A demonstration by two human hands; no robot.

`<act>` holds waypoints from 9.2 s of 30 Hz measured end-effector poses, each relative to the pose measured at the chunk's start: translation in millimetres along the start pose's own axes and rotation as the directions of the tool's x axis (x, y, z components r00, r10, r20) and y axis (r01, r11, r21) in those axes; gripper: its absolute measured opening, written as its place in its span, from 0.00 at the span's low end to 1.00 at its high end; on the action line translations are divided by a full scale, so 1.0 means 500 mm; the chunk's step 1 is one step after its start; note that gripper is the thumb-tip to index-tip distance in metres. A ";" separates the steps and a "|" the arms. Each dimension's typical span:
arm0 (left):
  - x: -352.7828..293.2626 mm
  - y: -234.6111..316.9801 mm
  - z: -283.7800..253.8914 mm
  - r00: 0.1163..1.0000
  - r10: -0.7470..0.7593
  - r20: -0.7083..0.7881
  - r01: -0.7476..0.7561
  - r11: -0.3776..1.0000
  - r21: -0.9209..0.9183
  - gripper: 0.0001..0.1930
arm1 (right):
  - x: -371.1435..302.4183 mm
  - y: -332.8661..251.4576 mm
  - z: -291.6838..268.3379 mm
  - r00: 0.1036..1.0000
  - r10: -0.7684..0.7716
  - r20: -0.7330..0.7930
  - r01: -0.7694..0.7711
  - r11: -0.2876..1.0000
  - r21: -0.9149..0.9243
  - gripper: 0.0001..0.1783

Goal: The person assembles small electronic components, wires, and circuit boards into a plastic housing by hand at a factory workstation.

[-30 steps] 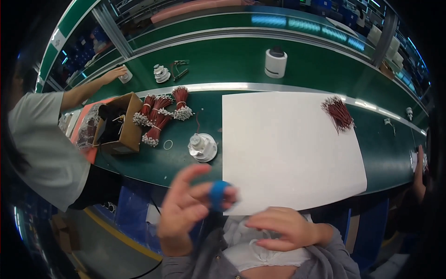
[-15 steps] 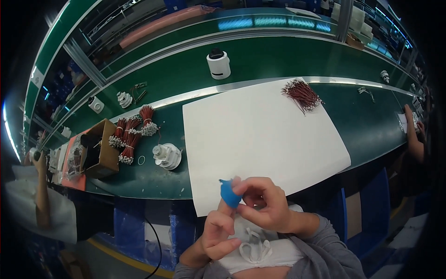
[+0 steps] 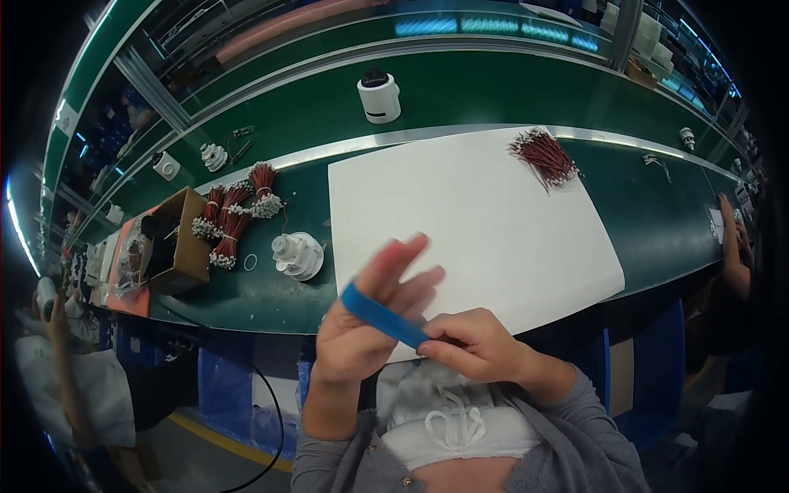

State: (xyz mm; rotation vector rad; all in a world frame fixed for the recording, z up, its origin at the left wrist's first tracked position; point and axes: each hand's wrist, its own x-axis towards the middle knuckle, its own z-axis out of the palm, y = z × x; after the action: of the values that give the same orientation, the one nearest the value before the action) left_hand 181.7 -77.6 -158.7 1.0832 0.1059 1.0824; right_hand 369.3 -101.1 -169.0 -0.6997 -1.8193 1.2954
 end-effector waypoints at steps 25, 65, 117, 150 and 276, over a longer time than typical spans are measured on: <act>-0.001 -0.212 0.082 0.450 -0.791 0.415 -0.334 0.282 0.899 0.09 | 0.061 0.015 -0.042 0.816 0.175 0.551 -0.058 0.973 -0.223 0.23; -0.024 -0.288 0.082 0.655 -0.745 0.128 -0.103 0.080 0.991 0.16 | -0.001 -0.034 -0.067 0.797 0.403 0.450 -0.279 0.906 -0.317 0.10; 0.090 -0.215 0.096 0.555 -0.828 0.075 -0.311 -0.123 0.942 0.23 | -0.074 -0.026 -0.043 0.985 0.166 -0.051 -0.173 0.900 -0.401 0.16; 0.170 -0.440 0.142 0.858 -0.451 0.246 -0.420 -0.340 0.842 0.37 | -0.161 0.066 -0.154 0.962 0.209 -0.178 -0.259 0.902 -0.344 0.12; 0.068 -0.058 -0.220 0.988 0.049 -0.146 0.148 -0.044 0.988 0.37 | 0.073 0.211 -0.667 0.475 -0.182 -0.861 -0.457 0.786 -0.418 0.15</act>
State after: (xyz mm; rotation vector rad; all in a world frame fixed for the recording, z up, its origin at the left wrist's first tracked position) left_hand 157.9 19.3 -223.1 2.3516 1.2976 0.8870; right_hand 628.7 134.4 -199.6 -1.5724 -1.2162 0.1793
